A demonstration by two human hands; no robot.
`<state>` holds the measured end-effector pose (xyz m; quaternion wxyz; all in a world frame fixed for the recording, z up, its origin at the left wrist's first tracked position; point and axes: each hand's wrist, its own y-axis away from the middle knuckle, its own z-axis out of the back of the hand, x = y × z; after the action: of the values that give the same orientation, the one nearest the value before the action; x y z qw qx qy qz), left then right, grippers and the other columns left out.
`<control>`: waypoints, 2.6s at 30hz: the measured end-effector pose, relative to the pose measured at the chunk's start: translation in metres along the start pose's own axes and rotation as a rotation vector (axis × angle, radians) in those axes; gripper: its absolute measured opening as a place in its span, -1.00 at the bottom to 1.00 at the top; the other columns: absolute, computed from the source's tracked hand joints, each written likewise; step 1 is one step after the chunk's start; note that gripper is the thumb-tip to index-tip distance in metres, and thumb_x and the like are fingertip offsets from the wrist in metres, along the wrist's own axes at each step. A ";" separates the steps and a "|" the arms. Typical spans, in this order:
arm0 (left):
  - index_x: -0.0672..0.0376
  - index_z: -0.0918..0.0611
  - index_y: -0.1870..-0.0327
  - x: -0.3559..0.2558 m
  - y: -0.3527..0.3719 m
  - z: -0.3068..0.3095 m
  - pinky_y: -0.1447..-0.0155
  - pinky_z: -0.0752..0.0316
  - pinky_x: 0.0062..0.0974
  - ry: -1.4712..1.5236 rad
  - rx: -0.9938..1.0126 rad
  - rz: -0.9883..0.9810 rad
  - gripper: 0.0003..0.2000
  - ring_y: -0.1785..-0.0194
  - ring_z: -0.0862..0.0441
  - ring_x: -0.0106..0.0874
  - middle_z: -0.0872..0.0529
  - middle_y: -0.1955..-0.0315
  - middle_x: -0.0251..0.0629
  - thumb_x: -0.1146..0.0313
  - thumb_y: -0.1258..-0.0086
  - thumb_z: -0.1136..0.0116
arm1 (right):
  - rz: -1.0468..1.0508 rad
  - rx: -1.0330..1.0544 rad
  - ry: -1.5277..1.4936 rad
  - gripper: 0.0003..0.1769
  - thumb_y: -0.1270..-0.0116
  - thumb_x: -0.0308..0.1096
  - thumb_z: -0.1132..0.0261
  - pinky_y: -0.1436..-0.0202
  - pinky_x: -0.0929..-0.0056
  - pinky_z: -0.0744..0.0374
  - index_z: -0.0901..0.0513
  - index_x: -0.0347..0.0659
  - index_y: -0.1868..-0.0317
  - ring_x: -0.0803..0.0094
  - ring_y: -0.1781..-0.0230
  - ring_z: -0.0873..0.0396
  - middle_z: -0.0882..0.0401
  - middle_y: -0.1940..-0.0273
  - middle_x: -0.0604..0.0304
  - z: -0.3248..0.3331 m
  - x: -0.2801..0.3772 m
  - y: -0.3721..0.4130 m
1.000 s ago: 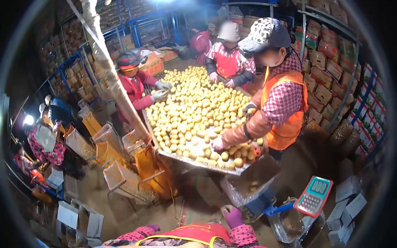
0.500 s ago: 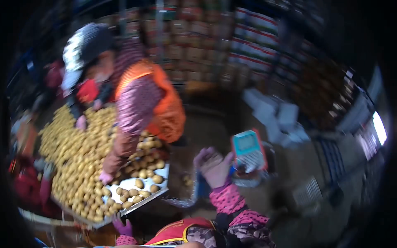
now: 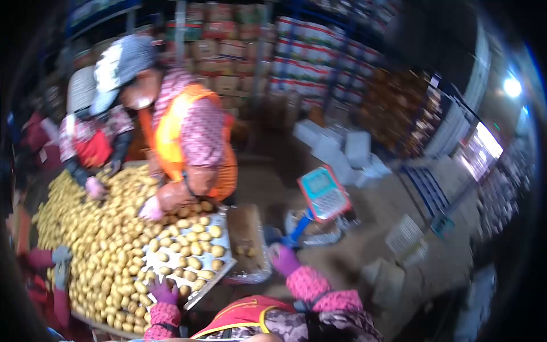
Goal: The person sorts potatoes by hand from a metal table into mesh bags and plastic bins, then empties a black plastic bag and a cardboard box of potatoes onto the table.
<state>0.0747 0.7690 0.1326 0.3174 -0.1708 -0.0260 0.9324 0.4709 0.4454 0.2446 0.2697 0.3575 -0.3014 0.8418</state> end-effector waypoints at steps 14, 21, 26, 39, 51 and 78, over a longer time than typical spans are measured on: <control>0.16 -0.65 -0.34 0.039 0.137 0.052 -0.63 -0.14 0.34 -0.050 -0.198 0.395 -0.35 -0.52 -0.38 0.23 -0.59 -0.39 -0.01 0.03 -0.24 -0.45 | 0.232 0.687 0.611 -0.10 -0.32 0.14 -0.49 -0.63 -0.47 -0.18 -0.49 -0.12 -0.56 -0.19 -0.64 -0.28 -0.41 -0.51 -0.31 -0.278 0.121 0.027; 0.18 -0.64 -0.32 0.033 0.126 0.064 -0.62 -0.19 0.27 0.004 -0.217 0.440 -0.35 -0.48 -0.41 0.21 -0.63 -0.34 -0.02 0.08 -0.20 -0.46 | 0.502 0.796 0.368 -0.13 -0.26 0.15 -0.50 -0.63 -0.47 -0.11 -0.56 -0.06 -0.50 -0.21 -0.60 -0.29 -0.35 -0.53 -0.25 -0.320 0.152 0.049; 0.12 -0.65 -0.33 0.037 0.129 0.057 -0.62 -0.19 0.29 0.000 -0.195 0.473 -0.36 -0.51 -0.39 0.20 -0.63 -0.39 -0.07 0.02 -0.24 -0.45 | 0.689 0.838 0.275 -0.24 -0.25 0.05 -0.50 -0.64 -0.39 -0.16 -0.63 -0.06 -0.42 -0.27 -0.53 -0.35 -0.44 -0.51 -0.14 -0.336 0.131 -0.011; 0.14 -0.60 -0.38 0.010 0.086 0.060 -0.54 -0.25 0.31 -0.030 -0.112 0.534 -0.37 -0.42 -0.45 0.16 -0.62 -0.27 -0.01 0.16 -0.25 -0.36 | 0.889 0.729 -0.331 -0.55 -0.23 -0.12 -0.53 -0.48 -0.24 -0.41 -0.78 -0.12 -0.09 -0.11 -0.42 -0.51 -0.69 -0.27 -0.01 -0.464 0.170 -0.113; 0.16 -0.69 -0.18 0.026 0.032 0.108 -0.35 -0.36 0.18 0.106 -0.266 0.453 -0.53 -0.27 -0.49 0.13 -0.64 -0.16 -0.04 0.29 -0.21 -0.34 | 0.718 0.572 0.286 -0.23 -0.37 0.16 -0.40 -0.69 -0.32 -0.14 -0.57 -0.03 -0.48 -0.04 -0.59 -0.32 -0.48 -0.48 0.01 -0.529 0.175 -0.183; -0.06 -0.64 -0.42 0.067 0.017 0.084 -0.54 -0.32 0.26 0.050 -0.146 0.461 -0.38 -0.48 -0.38 0.25 -0.51 -0.45 0.03 0.16 -0.26 -0.44 | 0.790 0.851 -0.181 -0.26 -0.24 -0.03 -0.52 -0.62 -0.24 -0.30 -0.63 -0.10 -0.42 -0.18 -0.53 -0.40 -0.55 -0.43 -0.10 -0.465 0.228 -0.082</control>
<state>-0.0132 0.8012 0.1884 0.0836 -0.2178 -0.0455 0.9713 0.1849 0.8803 0.1836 -0.2586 0.3652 -0.0692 0.8916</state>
